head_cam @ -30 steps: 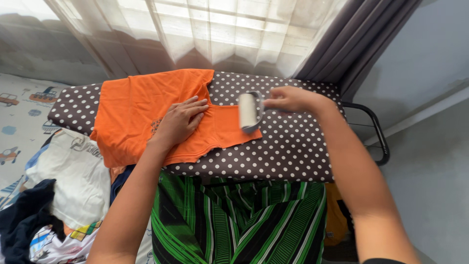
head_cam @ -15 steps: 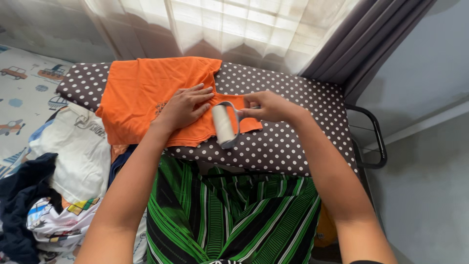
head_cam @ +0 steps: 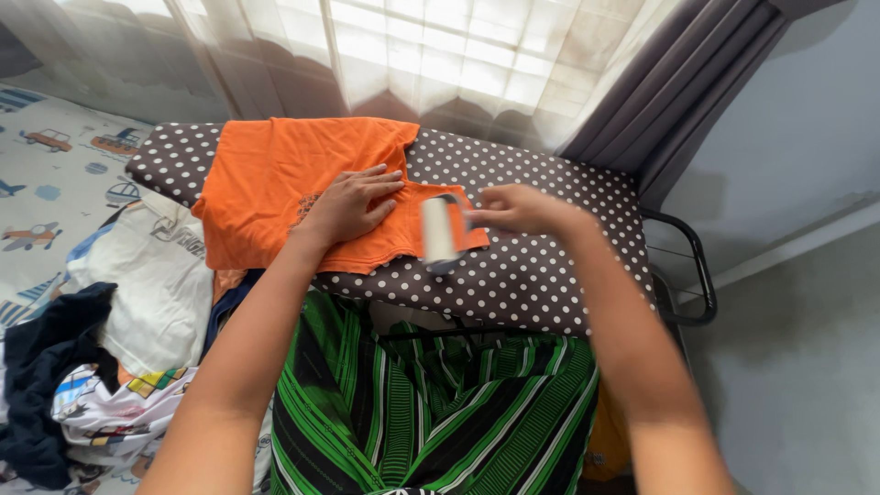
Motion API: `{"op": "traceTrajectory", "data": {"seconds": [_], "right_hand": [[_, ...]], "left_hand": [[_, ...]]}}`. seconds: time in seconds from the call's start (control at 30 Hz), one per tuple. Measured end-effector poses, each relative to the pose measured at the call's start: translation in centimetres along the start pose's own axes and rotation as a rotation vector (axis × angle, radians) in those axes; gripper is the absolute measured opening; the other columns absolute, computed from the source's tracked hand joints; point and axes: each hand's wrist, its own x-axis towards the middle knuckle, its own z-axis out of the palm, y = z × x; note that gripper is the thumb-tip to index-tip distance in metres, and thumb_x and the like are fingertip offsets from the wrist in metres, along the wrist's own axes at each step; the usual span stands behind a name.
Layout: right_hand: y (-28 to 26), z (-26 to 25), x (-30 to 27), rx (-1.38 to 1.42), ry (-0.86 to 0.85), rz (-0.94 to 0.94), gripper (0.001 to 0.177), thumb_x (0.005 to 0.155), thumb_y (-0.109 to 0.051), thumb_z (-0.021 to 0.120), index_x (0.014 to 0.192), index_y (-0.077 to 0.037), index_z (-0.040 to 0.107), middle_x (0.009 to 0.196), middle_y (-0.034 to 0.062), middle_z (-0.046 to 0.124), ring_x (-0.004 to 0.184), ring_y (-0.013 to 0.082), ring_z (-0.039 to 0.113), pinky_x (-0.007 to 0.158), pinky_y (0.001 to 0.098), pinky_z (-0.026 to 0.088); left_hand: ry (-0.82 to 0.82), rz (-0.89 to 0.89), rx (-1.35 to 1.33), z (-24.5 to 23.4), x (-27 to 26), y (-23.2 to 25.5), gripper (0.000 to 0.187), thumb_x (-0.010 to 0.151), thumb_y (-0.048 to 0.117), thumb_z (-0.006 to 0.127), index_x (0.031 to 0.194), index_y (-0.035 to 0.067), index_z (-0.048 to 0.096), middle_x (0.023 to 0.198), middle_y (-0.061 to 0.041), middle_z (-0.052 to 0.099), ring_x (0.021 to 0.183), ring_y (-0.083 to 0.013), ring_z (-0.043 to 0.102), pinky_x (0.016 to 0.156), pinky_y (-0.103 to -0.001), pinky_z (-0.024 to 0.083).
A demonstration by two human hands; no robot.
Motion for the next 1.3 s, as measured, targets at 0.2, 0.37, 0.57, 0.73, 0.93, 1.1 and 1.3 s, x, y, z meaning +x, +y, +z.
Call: {"op": "traceTrajectory", "data": {"seconds": [0.2, 0.37, 0.57, 0.73, 0.93, 1.1, 1.3], "right_hand": [[-2.9, 1.9, 1.3, 0.001, -0.049, -0.015, 0.055, 0.093, -0.059, 0.061, 0.097, -0.004, 0.064, 0.076, 0.0078, 0.069, 0.068, 0.0158, 0.066, 0.06, 0.0348, 0.053], [4.2, -1.3, -1.4, -0.006, 0.023, 0.041, 0.05, 0.088, -0.059, 0.061, 0.098, -0.01, 0.067, 0.081, 0.0024, 0.071, 0.07, 0.014, 0.069, 0.063, 0.0327, 0.058], [12.8, -3.3, -7.7, 0.073, 0.134, 0.276, 0.052, 0.094, -0.056, 0.063, 0.092, -0.004, 0.068, 0.074, 0.0083, 0.063, 0.065, 0.0168, 0.057, 0.06, 0.0352, 0.046], [17.3, -3.2, -11.5, 0.316, 0.336, 0.24, 0.042, 0.096, -0.047, 0.061, 0.093, -0.006, 0.069, 0.076, 0.0026, 0.062, 0.071, 0.0123, 0.057, 0.069, 0.0299, 0.048], [22.3, -1.7, -7.7, 0.591, 0.543, 0.084, 0.036, 0.105, -0.041, 0.06, 0.104, -0.004, 0.06, 0.085, 0.0036, 0.064, 0.078, 0.0124, 0.06, 0.074, 0.0276, 0.051], [22.1, 1.1, -5.7, 0.482, 0.725, 0.201, 0.036, 0.1, -0.038, 0.063, 0.111, -0.003, 0.059, 0.091, 0.0069, 0.067, 0.082, 0.0173, 0.062, 0.076, 0.0351, 0.052], [16.5, 2.7, -7.4, -0.774, 1.286, 0.14, 0.058, 0.079, -0.05, 0.083, 0.107, -0.002, 0.065, 0.099, 0.0214, 0.069, 0.088, 0.0385, 0.068, 0.08, 0.0498, 0.054]], "left_hand": [[0.002, 0.022, -0.014, 0.1, -0.2, -0.7, 0.037, 0.099, 0.024, 0.059, 0.133, 0.011, 0.068, 0.149, -0.005, 0.059, 0.145, -0.0234, 0.045, 0.116, -0.042, 0.035], [0.119, 0.098, 0.075, -0.4, -0.5, 0.4, 0.031, 0.096, 0.022, 0.063, 0.123, 0.01, 0.073, 0.142, -0.008, 0.063, 0.14, -0.0274, 0.049, 0.113, -0.042, 0.037], [0.516, 0.091, -0.009, -1.3, -2.8, 4.0, 0.015, 0.1, 0.019, 0.068, 0.095, 0.005, 0.069, 0.101, -0.01, 0.069, 0.099, -0.0253, 0.064, 0.088, -0.041, 0.048], [0.537, -0.454, -0.339, 1.4, -11.8, 9.6, 0.043, 0.105, 0.027, 0.068, 0.073, 0.001, 0.055, 0.061, -0.01, 0.049, 0.056, -0.0216, 0.049, 0.054, -0.037, 0.038], [0.437, -0.985, -1.17, 4.4, -13.7, 12.4, 0.043, 0.089, 0.051, 0.065, 0.064, 0.016, 0.061, 0.057, 0.004, 0.059, 0.053, -0.0103, 0.065, 0.044, -0.025, 0.041], [0.548, -1.079, -1.065, 5.3, -12.6, 10.8, 0.061, 0.087, 0.056, 0.073, 0.052, 0.008, 0.059, 0.053, -0.001, 0.059, 0.054, -0.0123, 0.065, 0.05, -0.025, 0.045], [0.507, -1.121, -1.093, 5.6, -12.7, 10.0, 0.051, 0.085, 0.046, 0.078, 0.057, 0.005, 0.067, 0.06, -0.007, 0.07, 0.053, -0.0165, 0.069, 0.052, -0.027, 0.046]]}}
